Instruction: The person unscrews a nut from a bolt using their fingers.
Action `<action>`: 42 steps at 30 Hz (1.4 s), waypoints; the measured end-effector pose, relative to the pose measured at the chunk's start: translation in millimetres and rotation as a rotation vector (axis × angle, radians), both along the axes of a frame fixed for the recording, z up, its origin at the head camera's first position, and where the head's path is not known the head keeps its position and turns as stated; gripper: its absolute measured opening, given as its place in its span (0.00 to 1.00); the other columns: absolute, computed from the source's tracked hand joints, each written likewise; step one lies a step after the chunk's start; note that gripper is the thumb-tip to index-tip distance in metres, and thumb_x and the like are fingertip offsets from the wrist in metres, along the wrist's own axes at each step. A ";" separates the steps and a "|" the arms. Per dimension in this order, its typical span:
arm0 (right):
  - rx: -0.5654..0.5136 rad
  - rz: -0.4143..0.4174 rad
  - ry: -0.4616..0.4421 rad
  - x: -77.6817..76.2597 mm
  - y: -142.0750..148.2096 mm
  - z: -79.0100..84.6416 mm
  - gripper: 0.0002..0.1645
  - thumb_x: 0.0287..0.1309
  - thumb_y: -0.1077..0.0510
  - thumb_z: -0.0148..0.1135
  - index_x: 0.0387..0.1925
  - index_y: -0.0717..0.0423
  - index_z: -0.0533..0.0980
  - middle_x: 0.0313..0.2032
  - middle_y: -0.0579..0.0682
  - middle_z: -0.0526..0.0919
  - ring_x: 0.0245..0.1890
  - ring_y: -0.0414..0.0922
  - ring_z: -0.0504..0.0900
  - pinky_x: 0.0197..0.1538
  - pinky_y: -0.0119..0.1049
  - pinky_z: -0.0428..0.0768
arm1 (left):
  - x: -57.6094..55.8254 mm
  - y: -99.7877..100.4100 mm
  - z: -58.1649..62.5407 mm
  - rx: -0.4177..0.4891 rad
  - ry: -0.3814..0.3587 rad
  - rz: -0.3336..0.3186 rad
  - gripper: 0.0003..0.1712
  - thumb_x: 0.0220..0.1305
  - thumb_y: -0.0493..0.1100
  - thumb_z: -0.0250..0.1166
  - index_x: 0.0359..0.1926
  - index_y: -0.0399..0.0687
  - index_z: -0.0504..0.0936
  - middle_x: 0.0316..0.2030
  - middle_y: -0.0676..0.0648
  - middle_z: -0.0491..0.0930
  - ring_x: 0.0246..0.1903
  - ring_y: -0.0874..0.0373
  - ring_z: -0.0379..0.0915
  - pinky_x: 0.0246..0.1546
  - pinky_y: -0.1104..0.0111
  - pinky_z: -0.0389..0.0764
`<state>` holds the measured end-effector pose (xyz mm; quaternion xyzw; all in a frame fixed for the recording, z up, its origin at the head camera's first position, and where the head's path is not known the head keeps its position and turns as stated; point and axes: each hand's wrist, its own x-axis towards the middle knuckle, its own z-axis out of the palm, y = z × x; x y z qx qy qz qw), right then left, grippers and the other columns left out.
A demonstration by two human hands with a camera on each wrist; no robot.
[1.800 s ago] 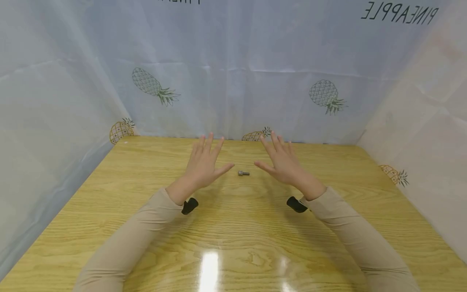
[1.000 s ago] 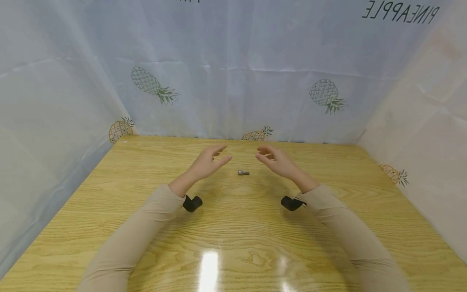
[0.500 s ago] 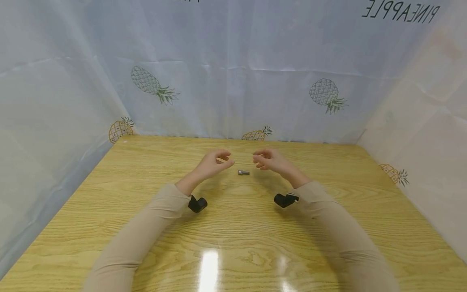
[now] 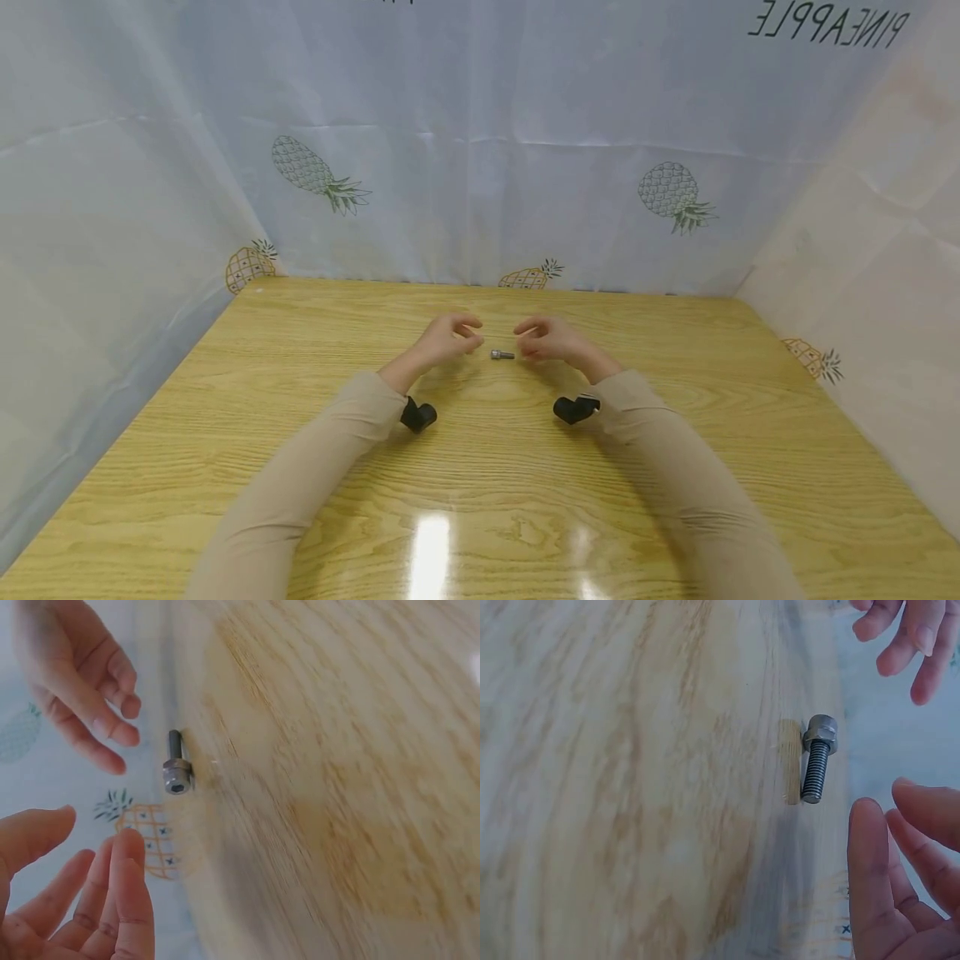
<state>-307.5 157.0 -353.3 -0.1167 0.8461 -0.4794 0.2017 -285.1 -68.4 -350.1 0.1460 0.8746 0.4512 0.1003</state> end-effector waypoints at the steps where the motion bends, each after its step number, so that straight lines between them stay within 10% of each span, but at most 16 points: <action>1: 0.010 -0.001 0.000 -0.7 -0.3 -1.0 0.25 0.62 0.62 0.54 0.60 0.68 0.67 0.47 0.65 0.79 0.32 0.42 0.81 0.39 0.34 0.83 | -0.5 1.0 0.0 -0.001 -0.005 -0.004 0.25 0.64 0.42 0.59 0.61 0.39 0.71 0.49 0.35 0.78 0.42 0.47 0.80 0.39 0.67 0.80; 35: 0.134 -0.028 -0.102 -6.2 -14.1 -10.6 0.19 0.57 0.63 0.61 0.51 0.66 0.75 0.26 0.46 0.77 0.21 0.34 0.77 0.29 0.24 0.81 | -11.6 24.3 -7.9 -0.120 -0.090 -0.020 0.18 0.60 0.36 0.60 0.52 0.39 0.79 0.30 0.41 0.82 0.19 0.63 0.70 0.22 0.78 0.73; 42: 0.155 -0.029 -0.094 -5.5 -17.0 -10.0 0.19 0.57 0.63 0.62 0.50 0.66 0.75 0.24 0.46 0.77 0.20 0.34 0.76 0.29 0.24 0.81 | -11.2 26.3 -6.9 -0.123 -0.125 -0.018 0.17 0.61 0.35 0.59 0.51 0.38 0.80 0.39 0.39 0.83 0.21 0.62 0.72 0.24 0.77 0.75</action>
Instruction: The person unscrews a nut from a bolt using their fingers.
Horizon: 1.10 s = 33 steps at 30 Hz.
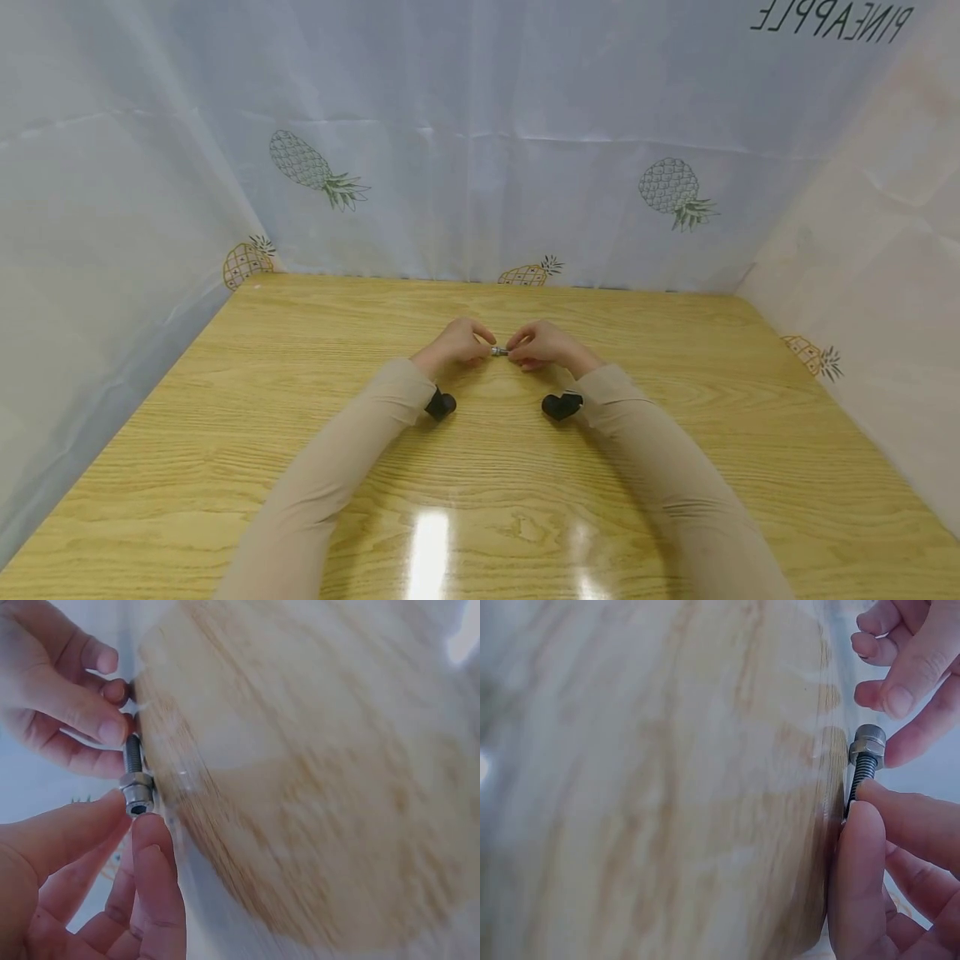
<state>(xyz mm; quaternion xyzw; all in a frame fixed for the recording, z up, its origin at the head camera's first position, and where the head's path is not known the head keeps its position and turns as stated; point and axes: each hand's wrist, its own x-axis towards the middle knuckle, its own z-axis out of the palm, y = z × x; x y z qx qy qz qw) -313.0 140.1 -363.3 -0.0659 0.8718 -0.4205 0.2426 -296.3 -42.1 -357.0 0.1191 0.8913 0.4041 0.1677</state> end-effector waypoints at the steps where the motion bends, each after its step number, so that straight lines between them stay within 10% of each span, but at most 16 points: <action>1: 0.000 0.001 -0.001 0.1 -0.4 0.1 0.19 0.57 0.63 0.62 0.50 0.66 0.75 0.24 0.46 0.77 0.20 0.34 0.76 0.29 0.24 0.81 | -0.1 0.4 0.1 0.000 -0.002 0.002 0.17 0.60 0.35 0.59 0.51 0.38 0.80 0.41 0.38 0.83 0.21 0.62 0.72 0.24 0.78 0.75; 8: 0.005 0.013 -0.008 0.7 -2.4 1.6 0.18 0.58 0.63 0.61 0.49 0.67 0.74 0.25 0.46 0.75 0.20 0.34 0.76 0.29 0.24 0.81 | -1.8 4.4 -3.1 0.002 -0.006 0.034 0.15 0.59 0.34 0.61 0.48 0.36 0.81 0.50 0.39 0.79 0.20 0.64 0.70 0.22 0.81 0.73; 23: 0.045 0.017 0.047 -0.5 -5.0 -2.0 0.14 0.58 0.64 0.60 0.45 0.67 0.77 0.23 0.46 0.75 0.19 0.35 0.75 0.28 0.25 0.82 | -5.7 11.1 -6.4 -0.092 0.062 0.022 0.10 0.59 0.34 0.62 0.40 0.33 0.84 0.15 0.51 0.73 0.13 0.67 0.64 0.17 0.82 0.69; 33: 0.087 0.043 0.099 1.9 -5.9 -0.4 0.11 0.60 0.61 0.59 0.41 0.66 0.77 0.25 0.46 0.75 0.24 0.36 0.74 0.30 0.26 0.81 | -0.4 10.3 -2.6 -0.097 0.069 0.036 0.11 0.62 0.36 0.61 0.41 0.34 0.84 0.30 0.41 0.82 0.17 0.65 0.67 0.20 0.80 0.72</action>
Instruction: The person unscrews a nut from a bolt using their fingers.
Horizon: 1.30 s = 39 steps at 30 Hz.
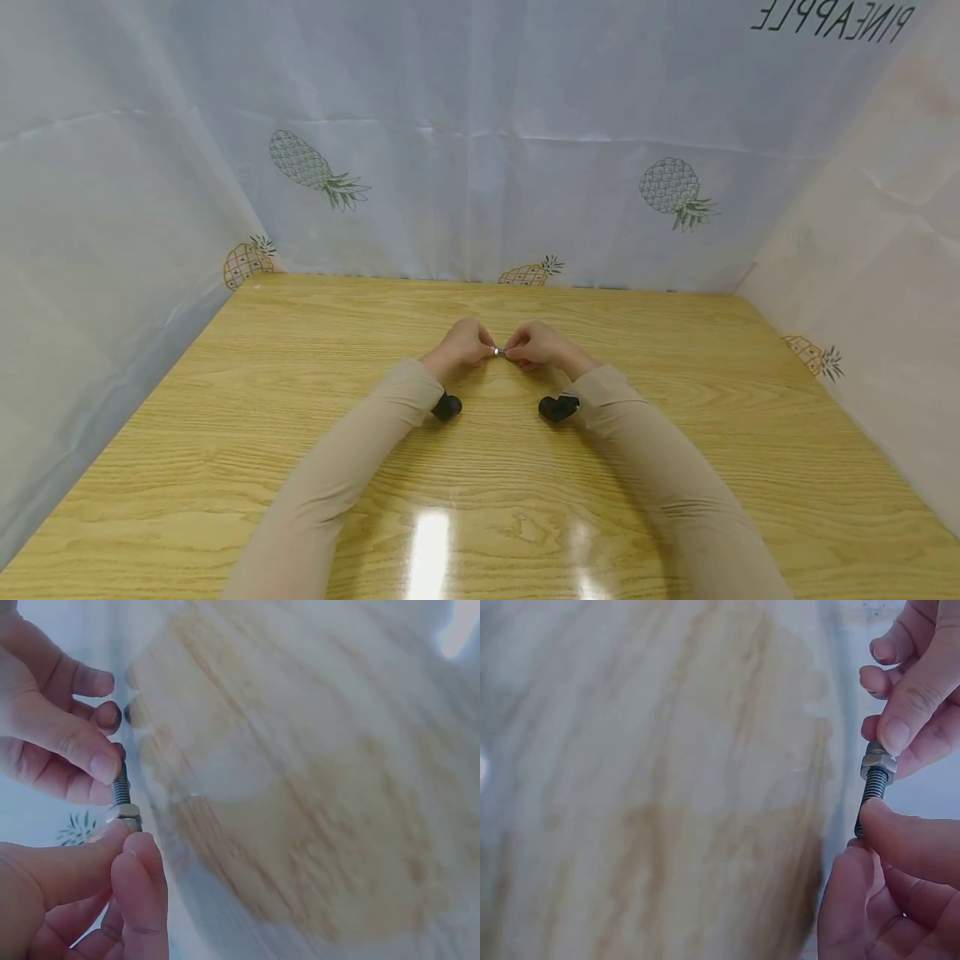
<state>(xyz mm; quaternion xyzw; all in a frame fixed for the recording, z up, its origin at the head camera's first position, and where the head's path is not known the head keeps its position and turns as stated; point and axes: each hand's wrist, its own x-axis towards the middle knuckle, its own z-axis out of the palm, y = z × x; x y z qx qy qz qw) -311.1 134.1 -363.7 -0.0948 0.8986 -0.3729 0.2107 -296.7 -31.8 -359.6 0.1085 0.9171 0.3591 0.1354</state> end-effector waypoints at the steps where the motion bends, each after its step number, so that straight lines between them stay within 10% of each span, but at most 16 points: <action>1: 0.003 0.008 0.010 0.4 0.1 0.8 0.11 0.60 0.61 0.59 0.41 0.66 0.77 0.26 0.46 0.75 0.25 0.36 0.74 0.30 0.26 0.81 | 1.3 -0.6 1.0 0.013 0.001 0.001 0.11 0.62 0.36 0.61 0.42 0.33 0.83 0.29 0.41 0.82 0.18 0.64 0.67 0.20 0.79 0.71; 11: -0.011 0.050 0.072 4.4 4.3 9.8 0.12 0.62 0.62 0.55 0.43 0.68 0.76 0.29 0.52 0.78 0.27 0.40 0.75 0.32 0.30 0.78 | 10.6 -5.1 4.4 0.135 0.104 0.007 0.12 0.64 0.37 0.59 0.43 0.34 0.83 0.41 0.38 0.83 0.34 0.52 0.78 0.29 0.77 0.74; 39: -0.225 0.019 0.118 32.5 13.9 38.8 0.18 0.65 0.56 0.54 0.52 0.63 0.72 0.49 0.67 0.74 0.48 0.62 0.76 0.55 0.50 0.80 | 28.2 -16.4 18.9 0.473 0.158 0.053 0.17 0.63 0.42 0.61 0.51 0.38 0.80 0.46 0.39 0.82 0.39 0.46 0.82 0.44 0.57 0.84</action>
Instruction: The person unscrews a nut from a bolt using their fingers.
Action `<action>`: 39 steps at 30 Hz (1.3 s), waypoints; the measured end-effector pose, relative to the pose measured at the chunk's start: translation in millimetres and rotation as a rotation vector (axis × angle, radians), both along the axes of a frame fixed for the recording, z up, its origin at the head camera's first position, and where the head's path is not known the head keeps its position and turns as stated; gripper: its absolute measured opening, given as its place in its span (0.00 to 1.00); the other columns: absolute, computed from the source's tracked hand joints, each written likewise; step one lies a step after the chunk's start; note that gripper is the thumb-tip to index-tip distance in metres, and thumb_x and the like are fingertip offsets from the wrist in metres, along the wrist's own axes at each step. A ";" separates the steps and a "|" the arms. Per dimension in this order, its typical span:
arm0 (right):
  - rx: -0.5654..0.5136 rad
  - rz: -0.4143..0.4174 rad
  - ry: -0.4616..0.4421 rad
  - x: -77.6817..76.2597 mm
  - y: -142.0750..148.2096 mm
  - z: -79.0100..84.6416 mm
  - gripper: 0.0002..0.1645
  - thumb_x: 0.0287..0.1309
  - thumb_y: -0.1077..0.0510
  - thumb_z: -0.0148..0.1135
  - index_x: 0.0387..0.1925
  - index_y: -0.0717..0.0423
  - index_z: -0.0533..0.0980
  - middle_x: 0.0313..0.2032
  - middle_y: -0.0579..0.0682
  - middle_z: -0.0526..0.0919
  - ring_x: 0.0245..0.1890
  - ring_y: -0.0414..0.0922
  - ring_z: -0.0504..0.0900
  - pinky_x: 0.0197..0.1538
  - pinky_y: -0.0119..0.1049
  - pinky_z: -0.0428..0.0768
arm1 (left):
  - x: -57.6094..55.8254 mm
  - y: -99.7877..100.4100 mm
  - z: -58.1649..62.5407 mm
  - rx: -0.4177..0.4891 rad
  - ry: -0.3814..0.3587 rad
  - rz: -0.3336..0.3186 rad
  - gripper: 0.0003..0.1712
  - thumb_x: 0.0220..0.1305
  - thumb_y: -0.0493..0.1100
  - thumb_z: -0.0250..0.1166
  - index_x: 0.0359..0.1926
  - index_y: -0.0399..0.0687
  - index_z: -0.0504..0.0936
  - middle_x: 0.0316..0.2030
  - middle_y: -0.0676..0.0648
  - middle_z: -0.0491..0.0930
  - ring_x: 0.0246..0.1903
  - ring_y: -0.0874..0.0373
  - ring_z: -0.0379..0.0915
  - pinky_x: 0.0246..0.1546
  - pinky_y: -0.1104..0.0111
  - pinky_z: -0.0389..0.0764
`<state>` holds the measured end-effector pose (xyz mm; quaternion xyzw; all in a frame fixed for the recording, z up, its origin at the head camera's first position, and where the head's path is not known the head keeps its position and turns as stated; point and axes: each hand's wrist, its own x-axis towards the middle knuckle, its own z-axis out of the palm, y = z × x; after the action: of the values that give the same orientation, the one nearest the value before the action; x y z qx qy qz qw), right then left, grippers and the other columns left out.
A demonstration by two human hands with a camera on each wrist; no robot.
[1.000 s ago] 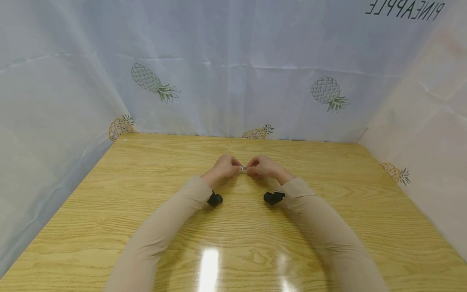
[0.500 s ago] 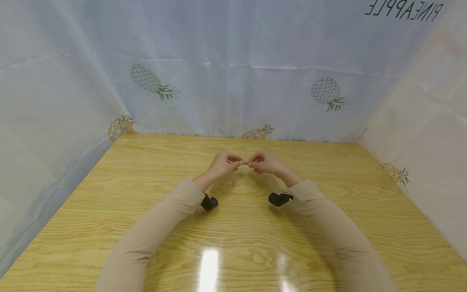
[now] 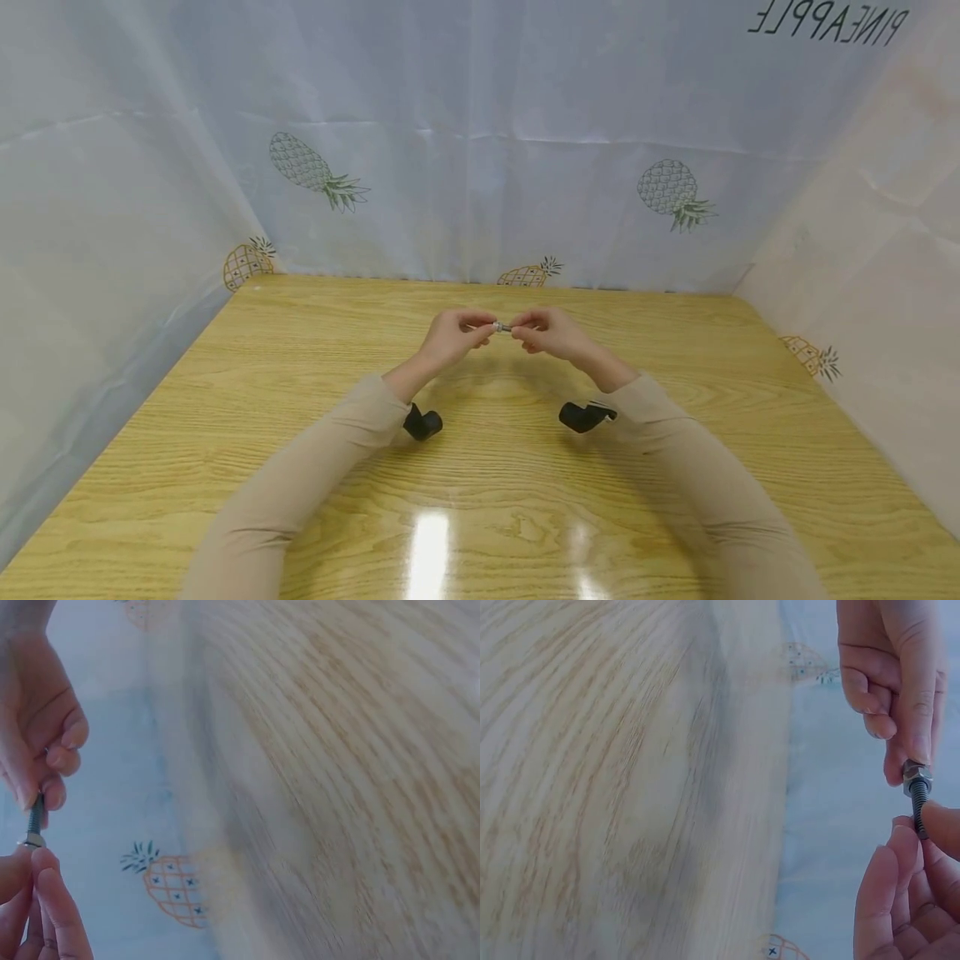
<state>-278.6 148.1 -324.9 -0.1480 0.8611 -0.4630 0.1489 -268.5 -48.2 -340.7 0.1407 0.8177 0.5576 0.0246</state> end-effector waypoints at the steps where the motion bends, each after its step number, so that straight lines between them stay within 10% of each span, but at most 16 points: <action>1: -0.005 -0.002 0.006 1.1 0.1 0.8 0.18 0.65 0.56 0.54 0.52 0.63 0.72 0.49 0.67 0.75 0.48 0.62 0.75 0.54 0.49 0.80 | 1.1 -0.6 1.2 0.013 -0.005 -0.002 0.17 0.63 0.42 0.61 0.51 0.38 0.80 0.46 0.39 0.82 0.39 0.45 0.81 0.45 0.56 0.83; 17: -0.111 -0.016 0.061 24.7 -3.2 17.9 0.18 0.66 0.55 0.53 0.51 0.64 0.72 0.47 0.62 0.77 0.35 0.40 0.78 0.54 0.50 0.80 | 16.6 -6.0 5.8 0.117 0.042 -0.003 0.14 0.64 0.43 0.61 0.48 0.42 0.82 0.44 0.38 0.83 0.38 0.51 0.81 0.46 0.50 0.81; 39: -0.086 -0.026 0.134 30.6 -16.9 14.6 0.19 0.64 0.53 0.55 0.50 0.62 0.74 0.46 0.62 0.80 0.40 0.46 0.82 0.48 0.41 0.83 | 25.5 -2.4 3.6 0.180 0.137 -0.021 0.14 0.63 0.40 0.61 0.48 0.37 0.82 0.44 0.37 0.82 0.39 0.49 0.82 0.42 0.68 0.85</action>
<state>-248.0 131.1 -310.3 -0.1738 0.8505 -0.4903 0.0782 -243.0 -50.5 -337.1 0.1888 0.7626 0.6175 -0.0384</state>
